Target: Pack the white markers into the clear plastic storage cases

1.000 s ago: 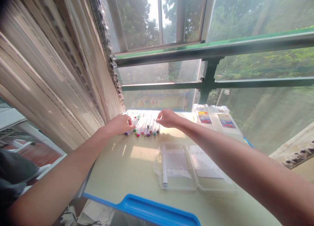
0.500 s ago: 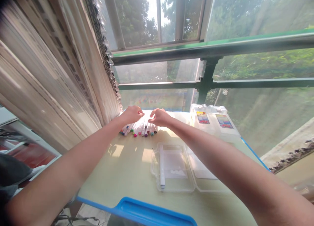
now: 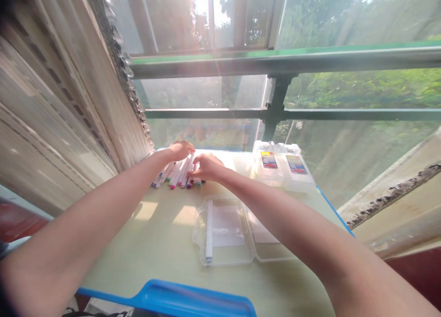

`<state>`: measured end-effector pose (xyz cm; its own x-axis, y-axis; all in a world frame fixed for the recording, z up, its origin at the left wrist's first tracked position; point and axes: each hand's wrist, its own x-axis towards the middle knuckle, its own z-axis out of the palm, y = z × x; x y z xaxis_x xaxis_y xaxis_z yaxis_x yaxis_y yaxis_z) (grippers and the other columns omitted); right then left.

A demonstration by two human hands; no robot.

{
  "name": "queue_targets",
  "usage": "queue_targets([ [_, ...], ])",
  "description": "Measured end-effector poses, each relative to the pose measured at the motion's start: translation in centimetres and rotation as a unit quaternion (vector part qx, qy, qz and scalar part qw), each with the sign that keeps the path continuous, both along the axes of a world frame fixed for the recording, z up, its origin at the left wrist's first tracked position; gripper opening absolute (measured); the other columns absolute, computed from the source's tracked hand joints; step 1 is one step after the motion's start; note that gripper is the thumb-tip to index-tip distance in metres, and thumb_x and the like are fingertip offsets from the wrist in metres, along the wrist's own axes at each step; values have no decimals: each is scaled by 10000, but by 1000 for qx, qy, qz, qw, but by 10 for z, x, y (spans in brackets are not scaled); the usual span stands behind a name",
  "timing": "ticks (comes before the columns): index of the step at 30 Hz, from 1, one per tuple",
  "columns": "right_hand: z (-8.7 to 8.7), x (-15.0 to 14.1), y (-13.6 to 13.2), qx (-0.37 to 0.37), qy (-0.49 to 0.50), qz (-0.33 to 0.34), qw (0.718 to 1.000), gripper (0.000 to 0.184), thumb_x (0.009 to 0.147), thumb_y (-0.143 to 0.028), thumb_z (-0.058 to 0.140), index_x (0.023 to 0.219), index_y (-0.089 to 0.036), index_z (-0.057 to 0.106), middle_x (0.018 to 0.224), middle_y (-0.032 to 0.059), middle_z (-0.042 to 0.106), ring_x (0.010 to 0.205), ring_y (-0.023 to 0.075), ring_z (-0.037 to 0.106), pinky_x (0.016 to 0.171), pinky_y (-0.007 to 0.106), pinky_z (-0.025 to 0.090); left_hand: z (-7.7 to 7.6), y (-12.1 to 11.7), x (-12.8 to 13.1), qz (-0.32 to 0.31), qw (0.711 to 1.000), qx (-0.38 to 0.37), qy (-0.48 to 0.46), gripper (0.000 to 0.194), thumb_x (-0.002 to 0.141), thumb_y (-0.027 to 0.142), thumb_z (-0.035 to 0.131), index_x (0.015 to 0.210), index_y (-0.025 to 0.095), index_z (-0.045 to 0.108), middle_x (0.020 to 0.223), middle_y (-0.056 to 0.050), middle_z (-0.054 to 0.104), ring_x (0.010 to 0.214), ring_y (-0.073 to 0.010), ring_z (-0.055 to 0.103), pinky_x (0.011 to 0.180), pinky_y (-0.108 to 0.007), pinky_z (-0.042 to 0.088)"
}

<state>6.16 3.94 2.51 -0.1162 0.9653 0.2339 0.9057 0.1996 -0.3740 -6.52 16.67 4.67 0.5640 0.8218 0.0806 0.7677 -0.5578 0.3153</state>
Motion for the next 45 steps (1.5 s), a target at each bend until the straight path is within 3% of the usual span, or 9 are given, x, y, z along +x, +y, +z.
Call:
queue_targets([
  [5, 0, -5, -4, 15, -55, -16, 998, 420, 759, -474, 717, 1085, -215, 774, 820, 66, 763, 800, 247, 686, 656, 309, 454, 7, 1, -4, 14, 999, -15, -45, 195, 861, 282, 602, 952, 189, 747, 986, -71, 729, 915, -217, 653, 831, -327, 511],
  [10, 2, -6, -12, 44, -90, 5, 995, 341, 783, -424, 682, 1019, -205, 794, 767, 81, 760, 809, 270, 696, 669, 319, 449, 20, -7, -8, 22, 988, 7, -153, 174, 752, 278, 614, 799, 187, 755, 836, -69, 741, 857, -214, 654, 779, -291, 490],
  [18, 13, 18, -50, 104, -42, -31, 993, 288, 795, -287, 634, 1039, -168, 728, 671, 26, 732, 647, 219, 674, 608, 290, 421, 53, -45, -1, 7, 947, -42, -318, 220, 764, 295, 607, 881, 152, 726, 814, -65, 727, 718, -146, 613, 681, -264, 481],
  [24, 32, 48, -113, 167, 43, -95, 980, 163, 829, -202, 577, 967, -175, 657, 725, 17, 750, 597, 158, 679, 632, 270, 491, 66, -108, 11, -56, 842, -135, -519, 198, 749, 273, 655, 852, 124, 733, 764, -63, 690, 602, -95, 510, 569, -234, 407],
  [27, 35, 55, -141, 190, 186, -91, 960, 181, 890, -261, 538, 1002, -158, 635, 812, 56, 759, 548, 142, 675, 532, 257, 517, 57, -137, 12, -49, 780, -187, -596, 208, 732, 264, 686, 863, 106, 723, 721, -59, 672, 559, -82, 481, 523, -225, 369],
  [31, 32, 50, -159, 215, 391, -51, 893, 242, 856, -324, 646, 1018, -145, 662, 817, 70, 741, 525, 143, 657, 405, 240, 484, 33, -156, 12, -53, 743, -199, -637, 217, 768, 306, 702, 854, 108, 693, 702, -45, 667, 550, -78, 502, 525, -220, 385],
  [37, 27, 45, -163, 220, 486, -44, 845, 259, 814, -352, 742, 975, -155, 696, 737, 38, 720, 527, 134, 651, 396, 229, 495, 5, -165, 4, -93, 770, -175, -606, 217, 809, 338, 710, 854, 132, 655, 669, -33, 676, 555, -101, 551, 568, -241, 435],
  [41, 14, 58, -164, 187, 526, -44, 828, 271, 819, -372, 751, 985, -164, 703, 764, 43, 733, 542, 140, 664, 418, 241, 518, -3, -179, 5, -133, 806, -207, -538, 193, 816, 329, 705, 821, 136, 703, 647, -33, 664, 554, -105, 539, 559, -239, 428],
  [45, 3, 69, -163, 156, 553, -51, 817, 264, 843, -388, 728, 980, -165, 692, 800, 53, 751, 569, 148, 687, 452, 251, 540, -8, -191, 12, -141, 822, -232, -501, 185, 797, 318, 717, 849, 142, 743, 679, -52, 690, 537, -111, 536, 532, -243, 425],
])
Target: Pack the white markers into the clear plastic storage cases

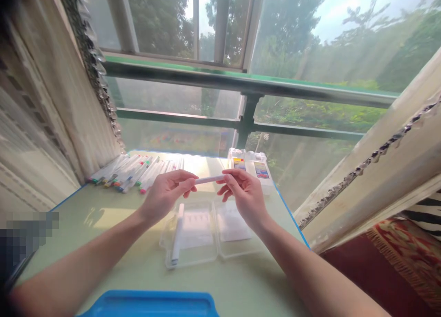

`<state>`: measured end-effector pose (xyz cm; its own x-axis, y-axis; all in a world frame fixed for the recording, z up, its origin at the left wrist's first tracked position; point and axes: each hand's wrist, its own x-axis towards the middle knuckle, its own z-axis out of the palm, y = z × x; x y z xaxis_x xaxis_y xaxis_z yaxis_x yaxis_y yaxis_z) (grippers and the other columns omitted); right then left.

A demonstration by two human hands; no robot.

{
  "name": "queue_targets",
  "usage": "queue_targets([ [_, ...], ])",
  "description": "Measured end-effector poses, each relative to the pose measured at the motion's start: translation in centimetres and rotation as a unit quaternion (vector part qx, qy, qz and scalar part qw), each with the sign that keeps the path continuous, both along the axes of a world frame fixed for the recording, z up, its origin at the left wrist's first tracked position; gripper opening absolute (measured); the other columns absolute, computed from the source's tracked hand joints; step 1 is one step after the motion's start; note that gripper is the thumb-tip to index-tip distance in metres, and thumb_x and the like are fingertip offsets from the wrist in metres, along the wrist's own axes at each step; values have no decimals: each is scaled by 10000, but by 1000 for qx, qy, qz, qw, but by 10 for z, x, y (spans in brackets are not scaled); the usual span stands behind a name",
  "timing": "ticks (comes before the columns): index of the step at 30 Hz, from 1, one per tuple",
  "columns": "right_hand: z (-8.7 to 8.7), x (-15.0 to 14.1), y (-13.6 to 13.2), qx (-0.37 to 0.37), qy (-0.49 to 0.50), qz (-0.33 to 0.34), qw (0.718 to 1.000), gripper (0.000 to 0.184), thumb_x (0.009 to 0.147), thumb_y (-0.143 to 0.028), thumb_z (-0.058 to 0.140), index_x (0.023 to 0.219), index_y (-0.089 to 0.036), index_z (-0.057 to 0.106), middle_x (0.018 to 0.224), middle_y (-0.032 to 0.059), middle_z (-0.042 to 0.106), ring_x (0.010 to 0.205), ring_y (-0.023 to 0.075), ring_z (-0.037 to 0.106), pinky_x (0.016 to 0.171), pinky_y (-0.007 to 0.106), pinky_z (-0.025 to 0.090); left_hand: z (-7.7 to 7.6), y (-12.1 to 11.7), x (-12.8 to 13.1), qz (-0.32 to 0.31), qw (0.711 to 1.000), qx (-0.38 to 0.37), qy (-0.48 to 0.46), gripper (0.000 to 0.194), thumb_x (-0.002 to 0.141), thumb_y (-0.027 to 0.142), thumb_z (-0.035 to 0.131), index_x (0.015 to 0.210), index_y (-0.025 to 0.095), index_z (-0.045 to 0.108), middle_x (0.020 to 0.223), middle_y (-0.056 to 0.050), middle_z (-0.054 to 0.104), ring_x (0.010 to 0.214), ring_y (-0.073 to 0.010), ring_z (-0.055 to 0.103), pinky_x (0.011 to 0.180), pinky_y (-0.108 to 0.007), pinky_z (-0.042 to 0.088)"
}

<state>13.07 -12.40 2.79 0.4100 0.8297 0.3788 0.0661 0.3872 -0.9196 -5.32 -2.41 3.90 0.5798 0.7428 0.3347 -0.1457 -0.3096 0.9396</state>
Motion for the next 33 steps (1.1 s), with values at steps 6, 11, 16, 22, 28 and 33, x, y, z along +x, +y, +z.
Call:
queue_targets([
  [6, -2, 0, 0, -7, -21, -5, 1000, 244, 851, -393, 720, 948, -172, 683, 822, 62, 765, 588, 157, 699, 474, 265, 554, -4, 1, 2, 27, 1000, 9, -2, 188, 831, 341, 678, 825, 166, 747, 659, -48, 682, 534, -120, 520, 523, -251, 420],
  [11, 0, -4, -5, 1, -48, -3, 999, 196, 845, -357, 735, 897, -173, 695, 776, 60, 767, 581, 155, 698, 476, 258, 545, -5, 4, 1, 38, 999, 9, -18, 195, 863, 337, 647, 835, 161, 727, 634, -30, 643, 536, -116, 515, 531, -250, 408],
  [16, 2, -10, -9, -15, -86, -2, 996, 203, 827, -362, 754, 846, -168, 697, 704, 63, 761, 558, 166, 699, 472, 268, 550, -7, 7, 1, 53, 998, -22, -40, 199, 872, 358, 644, 876, 160, 671, 642, -22, 637, 535, -108, 518, 541, -245, 407],
  [22, -2, -14, -14, -14, -130, -15, 991, 185, 800, -337, 780, 834, -179, 689, 709, 67, 762, 585, 203, 729, 474, 289, 573, -10, 14, 3, 51, 989, -81, -109, 172, 839, 327, 647, 907, 169, 630, 699, -26, 648, 541, -112, 534, 523, -254, 425],
  [28, -6, -16, -18, -16, -195, -7, 981, 159, 786, -280, 793, 857, -188, 684, 690, 44, 736, 610, 195, 717, 540, 303, 587, -10, 16, 3, 56, 989, -81, -108, 145, 830, 289, 644, 895, 159, 643, 703, -29, 648, 544, -113, 541, 510, -255, 427],
  [33, -6, -17, -18, -12, -237, -12, 971, 185, 794, -263, 781, 958, -201, 723, 769, 50, 746, 650, 184, 700, 595, 321, 591, -12, 17, 3, 72, 990, -74, -99, 158, 829, 284, 642, 911, 151, 665, 697, -16, 630, 526, -100, 521, 502, -250, 420],
])
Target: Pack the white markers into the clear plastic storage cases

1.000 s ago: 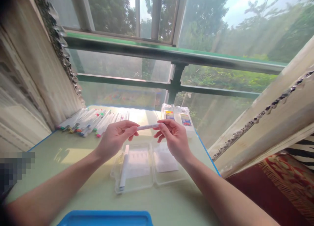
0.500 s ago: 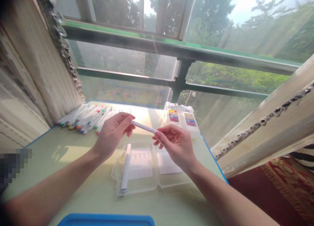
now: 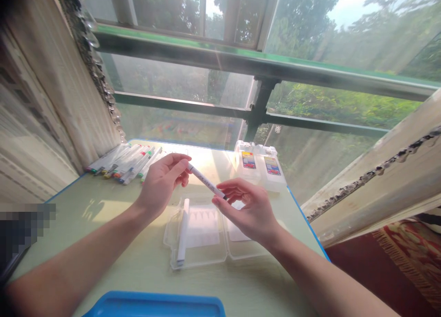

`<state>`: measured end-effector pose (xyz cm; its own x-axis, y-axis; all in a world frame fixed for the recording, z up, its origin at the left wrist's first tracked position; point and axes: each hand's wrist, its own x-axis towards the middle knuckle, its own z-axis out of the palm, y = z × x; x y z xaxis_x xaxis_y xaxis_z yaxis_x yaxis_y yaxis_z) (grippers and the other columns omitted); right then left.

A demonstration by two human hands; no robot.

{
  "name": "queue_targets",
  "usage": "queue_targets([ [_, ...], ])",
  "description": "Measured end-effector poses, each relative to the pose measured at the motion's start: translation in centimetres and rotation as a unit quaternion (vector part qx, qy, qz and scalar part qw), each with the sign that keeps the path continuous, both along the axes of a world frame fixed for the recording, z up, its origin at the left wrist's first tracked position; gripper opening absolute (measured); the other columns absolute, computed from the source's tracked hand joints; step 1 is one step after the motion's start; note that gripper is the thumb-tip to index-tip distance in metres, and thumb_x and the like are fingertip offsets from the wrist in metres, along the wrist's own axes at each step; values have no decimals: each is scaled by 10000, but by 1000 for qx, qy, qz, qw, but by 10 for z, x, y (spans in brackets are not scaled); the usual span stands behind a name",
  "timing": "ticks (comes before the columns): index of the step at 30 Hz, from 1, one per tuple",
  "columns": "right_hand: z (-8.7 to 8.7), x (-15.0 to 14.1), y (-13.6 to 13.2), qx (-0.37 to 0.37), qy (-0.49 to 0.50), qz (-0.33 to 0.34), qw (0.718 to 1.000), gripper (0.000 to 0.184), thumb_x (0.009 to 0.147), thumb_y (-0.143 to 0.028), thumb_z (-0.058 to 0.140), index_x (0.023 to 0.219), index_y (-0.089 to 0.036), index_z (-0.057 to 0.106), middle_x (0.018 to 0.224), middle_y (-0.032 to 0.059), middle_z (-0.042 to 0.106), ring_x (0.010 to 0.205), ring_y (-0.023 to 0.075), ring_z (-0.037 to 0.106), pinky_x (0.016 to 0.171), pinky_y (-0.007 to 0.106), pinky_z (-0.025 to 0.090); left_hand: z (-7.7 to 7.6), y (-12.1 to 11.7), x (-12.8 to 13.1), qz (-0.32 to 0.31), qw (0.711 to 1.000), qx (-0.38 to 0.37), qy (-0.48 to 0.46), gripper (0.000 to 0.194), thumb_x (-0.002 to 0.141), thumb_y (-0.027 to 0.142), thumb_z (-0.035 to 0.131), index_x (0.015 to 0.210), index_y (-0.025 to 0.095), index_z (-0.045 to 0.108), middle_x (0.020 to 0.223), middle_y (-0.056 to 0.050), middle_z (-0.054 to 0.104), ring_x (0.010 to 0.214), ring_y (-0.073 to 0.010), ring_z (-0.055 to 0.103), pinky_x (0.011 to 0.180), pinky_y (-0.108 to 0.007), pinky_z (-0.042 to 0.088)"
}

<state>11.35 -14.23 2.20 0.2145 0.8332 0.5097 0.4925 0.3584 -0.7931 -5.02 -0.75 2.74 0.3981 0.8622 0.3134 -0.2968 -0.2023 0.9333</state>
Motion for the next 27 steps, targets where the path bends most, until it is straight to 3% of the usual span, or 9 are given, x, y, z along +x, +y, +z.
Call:
queue_targets([
  [5, 6, -4, -6, 42, -98, 15, 994, 211, 811, -216, 757, 1019, -255, 756, 829, 39, 774, 681, 200, 716, 613, 348, 596, 0, 0, 0, 17, 999, 0, 37, 189, 817, 285, 649, 916, 136, 710, 714, -18, 635, 513, -85, 487, 516, -247, 409],
  [9, 14, -11, -16, 52, -152, 71, 984, 317, 800, -151, 751, 1093, -271, 733, 844, 31, 774, 647, 191, 702, 618, 355, 592, 0, -2, -1, 11, 996, 27, 81, 219, 818, 318, 661, 905, 131, 737, 723, -26, 661, 534, -87, 484, 531, -241, 392],
  [12, 16, -14, -21, 64, -172, 103, 978, 403, 786, -93, 727, 1160, -239, 700, 889, 47, 775, 659, 180, 694, 635, 339, 596, -1, -4, -1, 2, 994, 35, 108, 227, 791, 323, 701, 907, 131, 736, 771, -43, 700, 576, -99, 517, 565, -242, 409],
  [16, 14, -14, -20, 87, -195, 126, 969, 357, 769, -57, 708, 1109, -165, 705, 840, 50, 758, 655, 154, 688, 648, 302, 589, -1, -5, -2, -27, 990, 39, 133, 210, 788, 320, 715, 868, 127, 729, 827, -58, 718, 617, -106, 544, 601, -247, 421],
  [21, 12, -15, -19, 96, -227, 140, 959, 351, 759, -47, 711, 1097, -145, 708, 885, 55, 758, 691, 138, 695, 658, 262, 587, 0, -7, -3, -41, 991, 15, 128, 279, 818, 355, 705, 1002, 145, 706, 733, -21, 685, 618, -107, 547, 626, -253, 431],
  [27, 13, -16, -21, 114, -252, 155, 948, 348, 770, -28, 701, 1101, -138, 705, 903, 59, 764, 764, 136, 711, 692, 233, 576, 0, -7, -2, -99, 991, -24, 81, 290, 836, 334, 691, 1037, 126, 703, 708, -15, 659, 564, -91, 477, 580, -262, 404],
])
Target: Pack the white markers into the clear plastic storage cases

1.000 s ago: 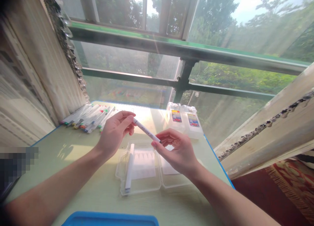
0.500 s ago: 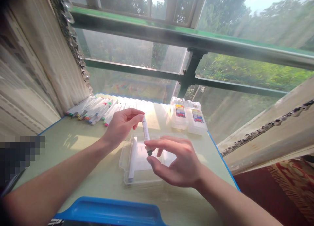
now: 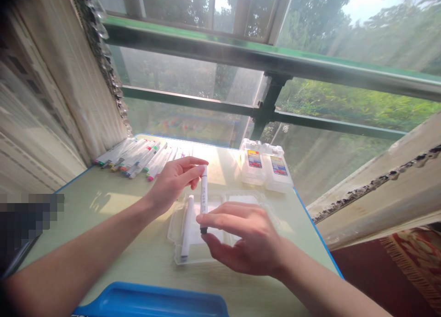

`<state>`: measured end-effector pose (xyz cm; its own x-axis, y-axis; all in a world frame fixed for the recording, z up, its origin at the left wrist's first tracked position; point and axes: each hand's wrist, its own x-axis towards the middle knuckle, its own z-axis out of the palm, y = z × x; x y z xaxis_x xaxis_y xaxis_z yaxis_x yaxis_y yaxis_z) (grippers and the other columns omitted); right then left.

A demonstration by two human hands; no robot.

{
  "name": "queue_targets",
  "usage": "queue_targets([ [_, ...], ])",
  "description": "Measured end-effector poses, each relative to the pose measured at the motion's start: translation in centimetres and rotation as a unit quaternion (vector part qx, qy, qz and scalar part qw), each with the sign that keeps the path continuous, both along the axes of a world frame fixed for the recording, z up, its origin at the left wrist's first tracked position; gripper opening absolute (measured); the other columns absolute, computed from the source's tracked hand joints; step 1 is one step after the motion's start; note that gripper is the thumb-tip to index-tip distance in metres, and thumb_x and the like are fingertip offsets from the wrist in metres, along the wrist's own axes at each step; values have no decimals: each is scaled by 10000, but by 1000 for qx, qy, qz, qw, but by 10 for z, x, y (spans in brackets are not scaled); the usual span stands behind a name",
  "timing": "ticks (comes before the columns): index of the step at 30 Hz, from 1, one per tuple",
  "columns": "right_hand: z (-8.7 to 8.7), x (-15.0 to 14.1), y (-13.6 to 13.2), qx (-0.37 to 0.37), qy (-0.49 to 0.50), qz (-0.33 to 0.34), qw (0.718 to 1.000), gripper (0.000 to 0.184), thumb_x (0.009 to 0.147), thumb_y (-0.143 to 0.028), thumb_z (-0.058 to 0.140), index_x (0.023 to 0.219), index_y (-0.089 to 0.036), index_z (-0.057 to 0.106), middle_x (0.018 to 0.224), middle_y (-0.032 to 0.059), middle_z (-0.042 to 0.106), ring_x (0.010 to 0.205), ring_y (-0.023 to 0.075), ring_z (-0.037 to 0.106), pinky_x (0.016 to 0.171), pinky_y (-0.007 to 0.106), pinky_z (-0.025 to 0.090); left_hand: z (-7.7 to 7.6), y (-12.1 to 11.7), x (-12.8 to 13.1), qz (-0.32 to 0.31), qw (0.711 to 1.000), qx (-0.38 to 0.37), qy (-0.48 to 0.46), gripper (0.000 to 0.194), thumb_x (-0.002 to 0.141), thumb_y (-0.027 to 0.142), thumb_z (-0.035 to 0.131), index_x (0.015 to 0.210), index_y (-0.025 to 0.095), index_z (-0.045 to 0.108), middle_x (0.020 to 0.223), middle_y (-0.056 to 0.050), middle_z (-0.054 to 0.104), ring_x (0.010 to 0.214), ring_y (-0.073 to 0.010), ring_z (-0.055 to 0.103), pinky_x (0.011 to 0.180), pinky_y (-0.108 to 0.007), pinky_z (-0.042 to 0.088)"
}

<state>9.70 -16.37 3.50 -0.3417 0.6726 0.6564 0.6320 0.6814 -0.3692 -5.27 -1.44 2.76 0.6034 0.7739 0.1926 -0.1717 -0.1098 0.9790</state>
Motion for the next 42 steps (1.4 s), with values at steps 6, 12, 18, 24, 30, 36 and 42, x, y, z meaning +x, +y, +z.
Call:
queue_targets([
  [6, 1, -2, 2, -14, -9, 17, 1000, 311, 799, -31, 689, 1090, -139, 704, 889, 63, 761, 770, 138, 708, 681, 234, 560, 0, 1, 0, -9, 1000, -6, -18, 231, 810, 287, 710, 958, 110, 711, 763, -28, 668, 584, -86, 485, 571, -257, 408],
  [12, -1, -3, 2, -27, -19, 21, 999, 293, 798, -59, 704, 1081, -134, 709, 902, 77, 747, 747, 134, 688, 656, 233, 548, 2, 0, -1, 25, 998, 53, 24, 191, 797, 282, 721, 908, 127, 733, 825, -52, 710, 735, -132, 610, 646, -252, 450],
  [18, -5, -3, 0, -25, -32, 23, 999, 276, 787, -82, 724, 1059, -130, 709, 884, 77, 735, 733, 137, 672, 646, 241, 536, -3, 1, -1, 10, 993, 110, 47, 186, 801, 292, 716, 897, 134, 734, 840, -67, 729, 804, -177, 661, 741, -302, 509],
  [24, -5, -5, 1, -16, -53, 9, 998, 255, 799, -70, 708, 1044, -139, 714, 853, 70, 714, 706, 132, 646, 621, 245, 515, -1, 1, -3, 23, 993, 117, 17, 172, 801, 281, 713, 890, 134, 717, 798, -54, 701, 774, -167, 643, 730, -299, 521],
  [30, -5, -4, 0, -23, -61, 12, 998, 269, 806, -75, 693, 1065, -148, 699, 869, 67, 710, 727, 137, 643, 637, 252, 516, -1, 1, -3, 25, 991, 131, 19, 170, 808, 282, 701, 886, 132, 710, 801, -56, 698, 770, -168, 646, 708, -289, 516],
  [36, -4, -6, -1, -23, -72, 6, 997, 277, 807, -88, 680, 1072, -167, 684, 868, 59, 717, 720, 144, 650, 634, 263, 514, -1, -1, -4, 35, 982, 180, 54, 149, 821, 277, 677, 870, 140, 711, 797, -47, 711, 736, -151, 638, 680, -268, 492],
  [42, -3, -7, -1, -5, -82, -8, 997, 257, 805, -96, 685, 1054, -163, 684, 864, 64, 729, 706, 148, 658, 610, 265, 504, -1, 0, -4, 44, 978, 193, 69, 157, 819, 288, 669, 862, 143, 712, 812, -52, 724, 732, -150, 636, 667, -263, 481],
])
